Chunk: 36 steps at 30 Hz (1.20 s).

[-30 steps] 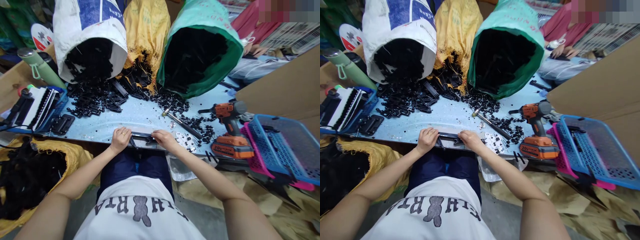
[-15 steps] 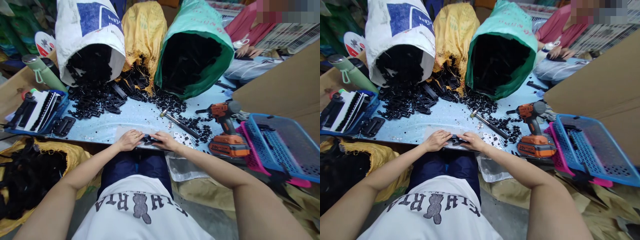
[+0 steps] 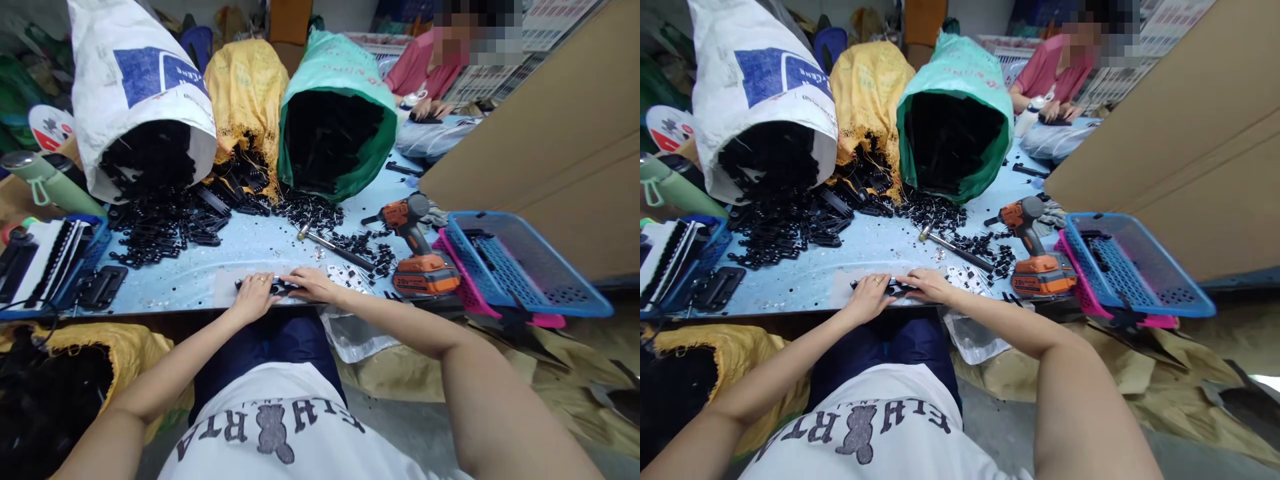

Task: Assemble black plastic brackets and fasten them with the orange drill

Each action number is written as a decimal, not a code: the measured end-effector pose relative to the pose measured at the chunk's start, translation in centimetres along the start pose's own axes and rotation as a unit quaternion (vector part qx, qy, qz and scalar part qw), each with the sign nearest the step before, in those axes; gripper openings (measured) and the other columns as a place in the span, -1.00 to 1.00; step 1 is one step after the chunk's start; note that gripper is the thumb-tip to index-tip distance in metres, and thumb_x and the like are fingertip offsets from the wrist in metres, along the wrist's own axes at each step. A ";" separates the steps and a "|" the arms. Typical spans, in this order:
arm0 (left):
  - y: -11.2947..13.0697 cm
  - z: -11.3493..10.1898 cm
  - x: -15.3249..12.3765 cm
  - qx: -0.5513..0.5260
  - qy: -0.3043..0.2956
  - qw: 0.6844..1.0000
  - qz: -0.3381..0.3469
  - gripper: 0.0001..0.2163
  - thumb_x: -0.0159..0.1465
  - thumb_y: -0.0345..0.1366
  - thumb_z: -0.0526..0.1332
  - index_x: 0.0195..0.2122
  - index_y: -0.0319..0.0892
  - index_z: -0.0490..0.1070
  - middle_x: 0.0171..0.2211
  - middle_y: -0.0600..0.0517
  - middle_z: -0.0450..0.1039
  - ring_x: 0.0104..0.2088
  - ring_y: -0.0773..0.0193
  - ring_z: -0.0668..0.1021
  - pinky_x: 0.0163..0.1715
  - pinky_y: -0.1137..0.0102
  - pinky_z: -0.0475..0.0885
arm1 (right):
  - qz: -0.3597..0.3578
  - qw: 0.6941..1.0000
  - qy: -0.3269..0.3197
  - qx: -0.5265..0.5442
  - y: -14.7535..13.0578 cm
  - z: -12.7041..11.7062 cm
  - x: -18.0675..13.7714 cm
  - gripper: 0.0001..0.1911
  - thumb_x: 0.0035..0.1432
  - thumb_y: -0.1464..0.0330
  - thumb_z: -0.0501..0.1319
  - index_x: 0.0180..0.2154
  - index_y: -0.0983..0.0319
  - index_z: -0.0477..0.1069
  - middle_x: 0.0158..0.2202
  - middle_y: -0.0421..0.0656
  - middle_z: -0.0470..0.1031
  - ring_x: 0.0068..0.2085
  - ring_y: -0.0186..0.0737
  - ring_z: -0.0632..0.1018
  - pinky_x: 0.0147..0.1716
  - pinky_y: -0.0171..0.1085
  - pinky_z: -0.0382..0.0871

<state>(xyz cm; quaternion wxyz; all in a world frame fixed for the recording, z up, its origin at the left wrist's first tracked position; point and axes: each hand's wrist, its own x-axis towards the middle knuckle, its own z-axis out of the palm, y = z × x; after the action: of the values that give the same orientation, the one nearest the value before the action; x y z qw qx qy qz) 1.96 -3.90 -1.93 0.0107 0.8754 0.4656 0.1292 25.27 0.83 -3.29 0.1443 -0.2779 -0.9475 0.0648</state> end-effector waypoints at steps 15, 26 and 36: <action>3.6 -7.4 -2.8 -0.329 0.086 0.936 0.088 -0.36 0.34 -0.04 -0.46 -0.57 -0.11 0.31 -0.64 -0.03 0.33 -0.56 0.29 0.43 -0.50 0.35 0.34 | -0.079 0.948 -0.012 0.307 -8.2 -7.9 -0.4 -0.31 0.22 -0.09 -0.36 -0.56 0.17 0.27 -0.65 -0.15 0.26 -0.55 -0.27 0.35 -0.50 -0.26 0.19; 2.0 -2.0 0.6 -0.207 0.340 0.917 0.013 -0.28 0.29 0.11 -0.38 0.04 -0.27 0.36 -0.24 -0.19 0.49 -0.21 0.13 0.52 -0.26 0.30 0.38 | 0.088 0.840 0.353 0.402 -4.5 2.5 10.6 -0.63 0.24 0.07 -0.15 -0.12 0.09 0.27 -0.04 -0.07 0.34 0.00 -0.11 0.38 0.00 -0.06 0.25; -10.4 -0.1 10.7 0.058 0.092 0.971 -0.213 -0.51 0.28 -0.01 0.02 0.03 -0.34 0.31 -0.10 -0.27 0.37 -0.05 -0.02 0.38 -0.12 0.23 0.28 | 0.366 0.920 0.094 -0.099 12.9 -2.1 27.0 -0.61 0.24 0.21 0.03 -0.05 0.38 0.27 -0.10 0.16 0.41 -0.02 0.04 0.38 -0.08 -0.08 0.25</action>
<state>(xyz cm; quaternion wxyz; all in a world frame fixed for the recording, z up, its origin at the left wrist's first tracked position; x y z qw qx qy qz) -0.78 10.73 -0.96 -0.0558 0.7397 0.6470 0.1762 10.70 26.43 2.50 0.1708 -0.6233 -0.7631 -0.0073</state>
